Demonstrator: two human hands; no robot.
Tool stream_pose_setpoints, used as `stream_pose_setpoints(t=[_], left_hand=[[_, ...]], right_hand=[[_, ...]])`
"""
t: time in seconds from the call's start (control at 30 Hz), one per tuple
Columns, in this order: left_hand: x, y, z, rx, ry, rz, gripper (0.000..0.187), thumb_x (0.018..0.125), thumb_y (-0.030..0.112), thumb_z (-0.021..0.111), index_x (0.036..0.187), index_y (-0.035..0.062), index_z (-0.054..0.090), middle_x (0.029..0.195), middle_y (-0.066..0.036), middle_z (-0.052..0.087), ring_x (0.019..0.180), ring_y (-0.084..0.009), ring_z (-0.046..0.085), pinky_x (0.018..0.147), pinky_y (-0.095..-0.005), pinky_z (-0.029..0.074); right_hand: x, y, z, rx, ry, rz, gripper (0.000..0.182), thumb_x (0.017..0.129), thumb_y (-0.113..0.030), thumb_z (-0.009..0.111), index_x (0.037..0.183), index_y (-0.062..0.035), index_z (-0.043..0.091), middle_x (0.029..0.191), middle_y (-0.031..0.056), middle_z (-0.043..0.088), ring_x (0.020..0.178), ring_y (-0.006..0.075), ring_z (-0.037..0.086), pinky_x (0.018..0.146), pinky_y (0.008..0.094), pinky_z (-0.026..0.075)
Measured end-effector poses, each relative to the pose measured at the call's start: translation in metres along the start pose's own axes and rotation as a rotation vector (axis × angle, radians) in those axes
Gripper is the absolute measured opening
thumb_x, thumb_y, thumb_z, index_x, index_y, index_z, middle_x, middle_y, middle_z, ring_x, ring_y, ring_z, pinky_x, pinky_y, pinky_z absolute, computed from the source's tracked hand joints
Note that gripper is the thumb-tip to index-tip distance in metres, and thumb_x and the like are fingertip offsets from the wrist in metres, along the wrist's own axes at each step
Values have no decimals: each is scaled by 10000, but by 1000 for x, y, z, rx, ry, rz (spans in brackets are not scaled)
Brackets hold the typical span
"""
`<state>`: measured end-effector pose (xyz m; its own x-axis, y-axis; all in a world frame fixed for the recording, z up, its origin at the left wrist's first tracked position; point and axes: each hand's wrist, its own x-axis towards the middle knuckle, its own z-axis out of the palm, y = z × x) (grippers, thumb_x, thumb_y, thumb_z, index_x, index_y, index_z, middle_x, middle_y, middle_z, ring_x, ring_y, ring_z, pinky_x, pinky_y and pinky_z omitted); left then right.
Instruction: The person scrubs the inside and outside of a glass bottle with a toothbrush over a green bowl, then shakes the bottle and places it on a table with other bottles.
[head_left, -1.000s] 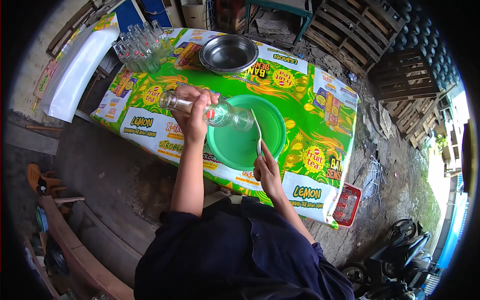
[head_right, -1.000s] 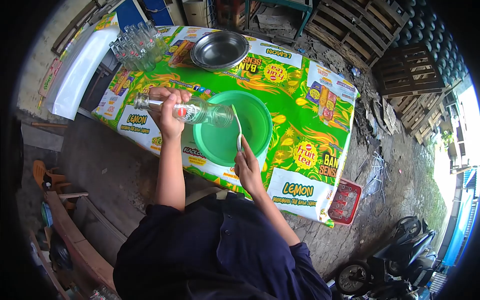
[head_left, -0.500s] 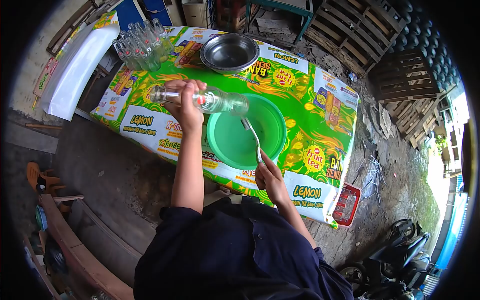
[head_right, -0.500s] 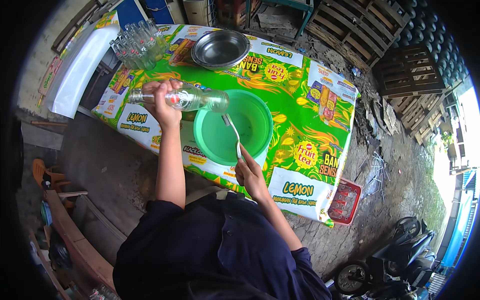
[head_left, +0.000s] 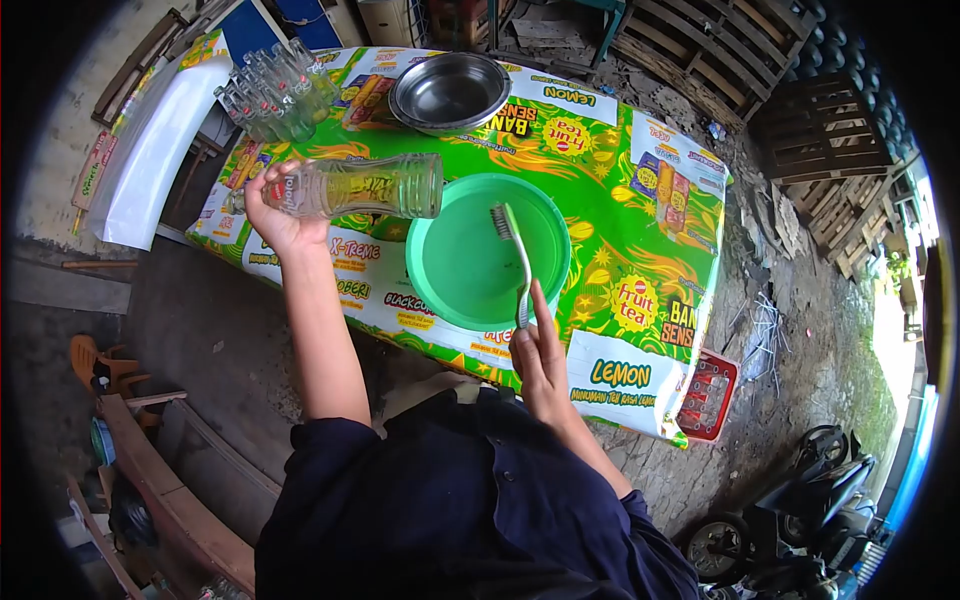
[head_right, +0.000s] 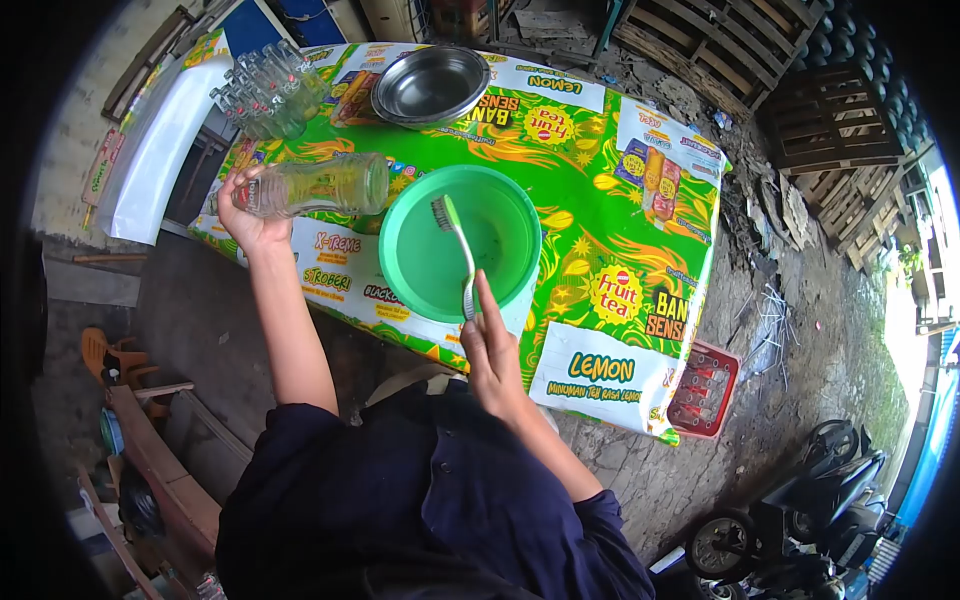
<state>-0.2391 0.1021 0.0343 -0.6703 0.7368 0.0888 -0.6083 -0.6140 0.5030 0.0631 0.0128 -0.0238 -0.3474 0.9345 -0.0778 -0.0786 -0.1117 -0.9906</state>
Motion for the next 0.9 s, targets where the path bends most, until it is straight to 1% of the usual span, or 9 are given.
stream_pose_setpoints(t=[0.07,0.1,0.2,0.47,0.63,0.67,0.73,0.83,0.9], left_hand=[[-3,2,5,-22,-25,-30,115,757,160,516,673,94,473,684,-24,499,724,-179,525,808,-382,437],[-3,3,7,-33,-26,-40,128,761,171,512,666,97,470,676,-29,498,713,-180,526,802,-382,442],[-8,2,13,-31,-30,-39,142,766,184,510,662,101,465,673,-34,500,703,-181,526,798,-378,445],[-29,-6,25,-55,-70,-64,147,772,200,511,663,116,461,674,-31,493,705,-176,521,797,-375,438],[-29,0,25,-80,-229,-3,107,783,178,502,708,111,465,674,-27,490,707,-178,519,763,-405,445],[-30,0,26,-1,-304,32,90,787,163,499,731,103,462,673,-29,488,699,-178,520,748,-407,450],[-40,-3,45,163,-451,102,62,793,133,494,775,87,457,671,-32,485,683,-179,522,717,-411,461],[-48,-32,67,650,-822,233,136,749,-31,541,826,53,465,693,-64,551,629,-146,555,610,-298,477],[-53,-43,72,800,-911,110,123,759,-12,532,825,42,443,685,-67,516,651,-164,541,643,-326,468]], right_hand=[[-3,3,5,-151,-41,-89,522,910,-46,389,1398,-39,204,675,60,446,635,127,429,651,247,389],[-4,5,12,-135,-33,-153,525,895,-22,401,1388,-31,222,835,159,560,765,206,539,759,281,399],[-6,1,22,-144,-104,-132,537,881,8,409,1383,-19,220,1101,256,539,974,310,567,839,298,392],[25,-11,25,-225,29,-404,544,874,38,397,1385,-30,222,1106,255,538,822,307,573,755,283,415],[25,-8,9,-177,76,-198,538,883,20,387,1389,-26,208,893,177,589,654,152,491,632,243,400],[26,-1,8,-123,110,-284,530,890,6,374,1390,-20,202,735,113,537,591,128,445,573,230,379],[21,4,1,-78,90,-176,520,902,-16,360,1394,-20,195,626,45,433,540,91,374,516,221,340],[22,10,1,133,105,-66,472,937,-77,335,1387,-9,213,590,-34,331,506,41,290,453,202,260],[20,11,0,223,100,-5,464,943,-97,337,1382,-8,217,592,-42,324,507,32,296,446,188,246]])
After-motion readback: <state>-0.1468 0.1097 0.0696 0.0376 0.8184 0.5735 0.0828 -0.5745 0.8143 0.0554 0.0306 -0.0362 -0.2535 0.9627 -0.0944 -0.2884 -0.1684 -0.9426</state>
